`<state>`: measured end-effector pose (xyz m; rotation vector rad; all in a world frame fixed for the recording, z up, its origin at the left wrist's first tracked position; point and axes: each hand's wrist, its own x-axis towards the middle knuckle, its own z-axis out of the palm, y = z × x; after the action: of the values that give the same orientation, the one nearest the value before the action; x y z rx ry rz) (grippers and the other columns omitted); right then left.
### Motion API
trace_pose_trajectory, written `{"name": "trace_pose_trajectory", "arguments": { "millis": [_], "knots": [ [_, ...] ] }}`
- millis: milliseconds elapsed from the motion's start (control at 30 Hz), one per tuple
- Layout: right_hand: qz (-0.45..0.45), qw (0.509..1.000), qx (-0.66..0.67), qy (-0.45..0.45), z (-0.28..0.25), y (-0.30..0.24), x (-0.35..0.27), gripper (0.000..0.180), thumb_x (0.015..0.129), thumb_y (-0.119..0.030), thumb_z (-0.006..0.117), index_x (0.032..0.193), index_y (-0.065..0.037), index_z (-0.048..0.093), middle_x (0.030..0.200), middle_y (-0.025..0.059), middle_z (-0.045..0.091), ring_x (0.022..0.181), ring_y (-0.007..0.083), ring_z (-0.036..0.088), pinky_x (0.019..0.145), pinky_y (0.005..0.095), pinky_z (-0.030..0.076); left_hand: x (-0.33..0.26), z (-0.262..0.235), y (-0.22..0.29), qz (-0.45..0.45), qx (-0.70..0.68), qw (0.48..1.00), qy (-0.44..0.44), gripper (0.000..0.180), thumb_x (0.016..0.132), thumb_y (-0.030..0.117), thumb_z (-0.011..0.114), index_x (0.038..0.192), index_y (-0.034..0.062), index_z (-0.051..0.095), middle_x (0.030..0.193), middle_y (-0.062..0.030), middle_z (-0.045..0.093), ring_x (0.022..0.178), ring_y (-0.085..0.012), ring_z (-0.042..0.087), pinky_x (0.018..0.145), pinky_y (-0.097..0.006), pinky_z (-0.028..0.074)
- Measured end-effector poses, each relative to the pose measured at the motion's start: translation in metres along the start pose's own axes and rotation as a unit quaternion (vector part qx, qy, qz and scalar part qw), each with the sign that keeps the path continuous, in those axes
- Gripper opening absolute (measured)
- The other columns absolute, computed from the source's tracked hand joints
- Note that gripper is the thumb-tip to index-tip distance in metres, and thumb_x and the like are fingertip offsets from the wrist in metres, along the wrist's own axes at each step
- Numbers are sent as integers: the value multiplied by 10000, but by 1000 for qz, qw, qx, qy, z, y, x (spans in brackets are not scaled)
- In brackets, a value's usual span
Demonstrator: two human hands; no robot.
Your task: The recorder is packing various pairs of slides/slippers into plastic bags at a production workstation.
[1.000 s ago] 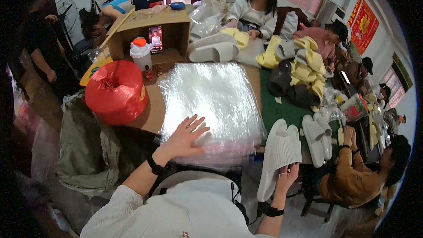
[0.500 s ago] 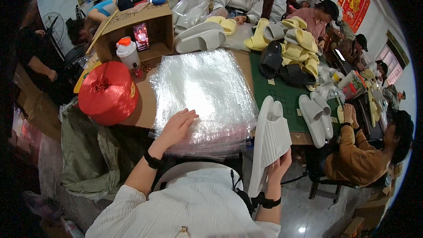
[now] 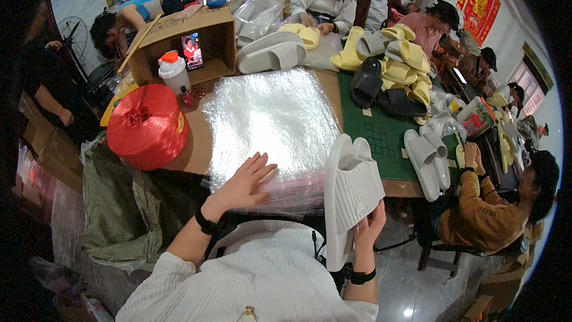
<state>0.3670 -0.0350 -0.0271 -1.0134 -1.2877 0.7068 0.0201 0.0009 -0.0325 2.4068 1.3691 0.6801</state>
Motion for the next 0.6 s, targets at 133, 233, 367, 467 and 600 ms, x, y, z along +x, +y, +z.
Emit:
{"name": "trace_pose_trajectory", "arguments": {
  "millis": [133, 233, 367, 467, 600],
  "knots": [
    [-6, 1000, -18, -7, 1, 1, 1, 567, 917, -251, 673, 1347, 68, 485, 1210, 95, 636, 1087, 169, 619, 943, 297, 468, 5, -11, 2, -60, -109, 992, -22, 599, 882, 261, 672, 1426, 92, 487, 1525, -246, 362, 1463, -409, 244, 1180, -482, 259],
    [-13, 999, -29, -7, 7, -8, -1, 544, 915, -261, 657, 1316, 76, 510, 1198, 100, 633, 1083, 172, 617, 938, 294, 464, 11, -17, 0, -83, -160, 983, -21, 485, 950, 229, 599, 1407, 90, 513, 1493, -214, 431, 1439, -373, 319, 1159, -446, 303],
    [-10, 1000, 10, -21, 5, -2, -4, 488, 894, -153, 648, 1321, 45, 522, 1243, 94, 631, 1119, 184, 618, 986, 318, 460, 15, -19, -8, -145, -332, 932, -2, 411, 1002, 242, 515, 1370, 63, 557, 1442, -164, 512, 1371, -311, 437, 1145, -361, 314],
    [10, 1000, 5, -14, 7, 1, -6, 513, 888, -170, 671, 1327, 45, 517, 1259, 99, 626, 1139, 187, 612, 995, 325, 456, 21, -16, -15, -147, -437, 887, -8, 415, 1027, 246, 450, 1355, 20, 565, 1437, -135, 525, 1343, -277, 468, 1139, -343, 312],
    [-4, 999, -45, -11, 20, -17, -5, 457, 874, -187, 641, 1226, 96, 579, 1236, 140, 607, 1106, 208, 606, 951, 306, 451, 21, -11, -26, -106, -494, 863, -8, 441, 1039, 230, 379, 1362, -19, 548, 1427, -108, 539, 1322, -247, 483, 1123, -357, 329]
  ]
}}
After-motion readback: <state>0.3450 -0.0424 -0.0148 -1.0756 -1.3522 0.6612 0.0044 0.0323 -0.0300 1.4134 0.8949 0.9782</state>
